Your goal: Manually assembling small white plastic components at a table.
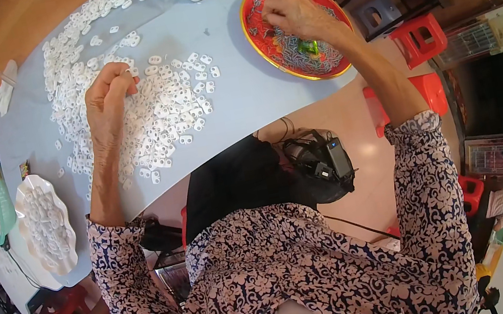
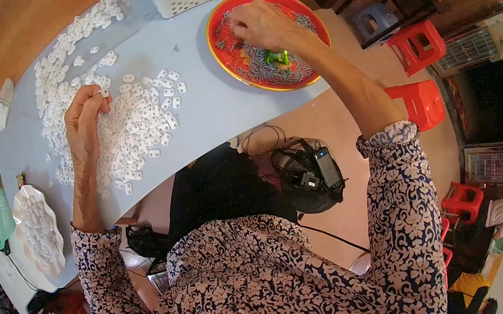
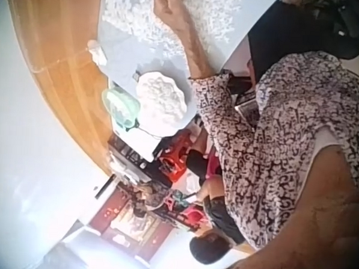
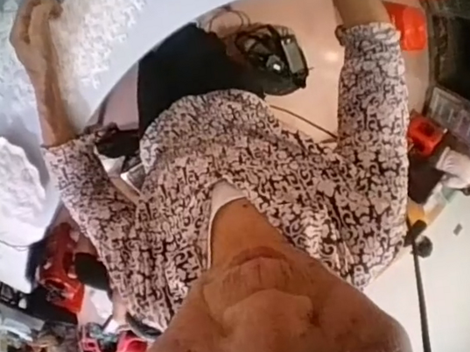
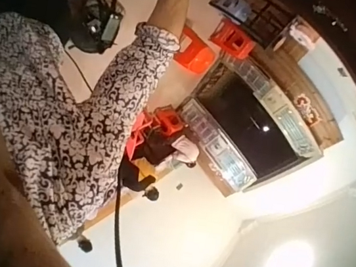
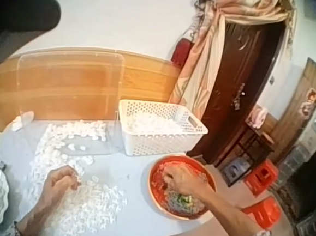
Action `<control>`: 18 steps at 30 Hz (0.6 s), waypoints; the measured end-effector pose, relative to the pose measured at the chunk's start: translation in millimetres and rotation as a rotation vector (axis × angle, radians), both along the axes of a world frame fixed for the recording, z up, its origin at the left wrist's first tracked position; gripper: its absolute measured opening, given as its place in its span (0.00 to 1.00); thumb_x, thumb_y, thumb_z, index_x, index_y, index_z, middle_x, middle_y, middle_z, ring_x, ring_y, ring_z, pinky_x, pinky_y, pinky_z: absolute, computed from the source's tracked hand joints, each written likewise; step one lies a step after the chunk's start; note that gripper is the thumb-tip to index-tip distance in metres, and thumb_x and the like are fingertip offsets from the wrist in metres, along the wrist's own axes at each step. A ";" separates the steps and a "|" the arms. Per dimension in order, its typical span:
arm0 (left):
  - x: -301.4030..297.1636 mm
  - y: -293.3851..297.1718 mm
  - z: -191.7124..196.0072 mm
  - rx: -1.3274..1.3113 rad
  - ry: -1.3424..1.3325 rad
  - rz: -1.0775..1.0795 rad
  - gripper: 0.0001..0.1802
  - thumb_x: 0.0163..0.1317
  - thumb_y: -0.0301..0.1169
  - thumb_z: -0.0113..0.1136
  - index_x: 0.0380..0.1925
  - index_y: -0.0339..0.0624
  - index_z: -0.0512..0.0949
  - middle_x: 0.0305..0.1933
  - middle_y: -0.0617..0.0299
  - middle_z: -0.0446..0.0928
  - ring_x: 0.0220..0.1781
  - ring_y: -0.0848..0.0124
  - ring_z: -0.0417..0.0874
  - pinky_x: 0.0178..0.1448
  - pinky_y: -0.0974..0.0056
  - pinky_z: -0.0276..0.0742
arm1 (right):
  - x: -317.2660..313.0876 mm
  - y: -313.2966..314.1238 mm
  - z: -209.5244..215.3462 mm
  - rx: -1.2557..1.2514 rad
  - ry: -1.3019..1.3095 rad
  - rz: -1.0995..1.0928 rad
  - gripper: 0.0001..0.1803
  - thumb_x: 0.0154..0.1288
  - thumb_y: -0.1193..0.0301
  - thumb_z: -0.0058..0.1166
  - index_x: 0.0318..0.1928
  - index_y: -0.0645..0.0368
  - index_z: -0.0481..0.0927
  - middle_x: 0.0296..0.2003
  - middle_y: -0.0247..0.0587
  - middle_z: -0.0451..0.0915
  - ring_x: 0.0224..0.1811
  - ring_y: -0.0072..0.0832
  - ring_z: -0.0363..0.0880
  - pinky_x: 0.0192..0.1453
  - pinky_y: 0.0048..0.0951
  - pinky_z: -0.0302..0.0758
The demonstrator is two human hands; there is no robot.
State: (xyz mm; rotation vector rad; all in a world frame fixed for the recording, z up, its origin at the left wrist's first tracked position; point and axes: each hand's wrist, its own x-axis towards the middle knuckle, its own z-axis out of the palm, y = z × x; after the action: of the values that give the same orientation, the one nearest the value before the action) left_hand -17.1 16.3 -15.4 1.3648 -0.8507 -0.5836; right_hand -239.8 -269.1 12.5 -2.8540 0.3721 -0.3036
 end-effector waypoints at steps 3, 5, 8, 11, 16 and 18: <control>-2.2 -1.3 2.9 0.000 -0.013 0.001 0.07 0.60 0.27 0.50 0.32 0.35 0.77 0.24 0.69 0.69 0.29 0.78 0.69 0.51 0.66 0.72 | -5.7 -8.7 -3.7 0.088 -0.119 -0.069 0.06 0.59 0.74 0.51 0.30 0.65 0.77 0.20 0.45 0.74 0.20 0.32 0.73 0.28 0.33 0.70; -3.7 -1.2 4.7 0.001 -0.018 0.004 0.07 0.60 0.26 0.50 0.31 0.35 0.77 0.24 0.69 0.69 0.29 0.78 0.69 0.51 0.66 0.72 | -8.2 -11.7 -2.9 0.108 -0.119 -0.029 0.05 0.59 0.75 0.52 0.30 0.65 0.77 0.20 0.45 0.74 0.19 0.31 0.72 0.27 0.32 0.70; -4.3 -0.8 4.6 0.018 -0.024 0.002 0.07 0.59 0.26 0.50 0.30 0.36 0.76 0.24 0.69 0.69 0.29 0.78 0.69 0.51 0.66 0.72 | -7.1 -6.8 0.0 0.077 -0.118 0.053 0.05 0.58 0.75 0.54 0.31 0.65 0.78 0.19 0.46 0.74 0.17 0.31 0.72 0.26 0.32 0.70; -3.5 -1.2 3.1 0.011 -0.021 -0.002 0.06 0.59 0.26 0.50 0.30 0.36 0.76 0.23 0.68 0.69 0.29 0.78 0.69 0.50 0.67 0.72 | -3.0 -4.6 -1.2 -0.020 -0.090 0.073 0.05 0.57 0.75 0.55 0.30 0.65 0.78 0.19 0.47 0.75 0.17 0.32 0.73 0.26 0.33 0.70; -5.1 -0.9 3.5 0.014 -0.035 -0.011 0.06 0.60 0.27 0.50 0.30 0.36 0.76 0.23 0.68 0.69 0.30 0.78 0.70 0.49 0.69 0.70 | 3.5 1.4 4.2 -0.080 0.016 -0.009 0.05 0.56 0.76 0.55 0.27 0.66 0.75 0.20 0.47 0.76 0.19 0.36 0.75 0.27 0.35 0.71; -6.8 -2.3 5.0 0.016 -0.031 -0.012 0.06 0.60 0.26 0.50 0.30 0.36 0.76 0.23 0.68 0.70 0.30 0.78 0.70 0.48 0.69 0.70 | 3.3 -1.4 2.3 -0.063 -0.003 0.021 0.05 0.54 0.77 0.54 0.25 0.66 0.73 0.19 0.48 0.75 0.20 0.37 0.75 0.28 0.36 0.70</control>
State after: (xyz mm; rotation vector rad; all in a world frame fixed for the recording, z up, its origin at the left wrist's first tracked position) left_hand -24.0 14.0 -10.4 1.3873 -0.8818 -0.5810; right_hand -236.4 -270.4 14.8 -2.9165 0.3379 -0.3208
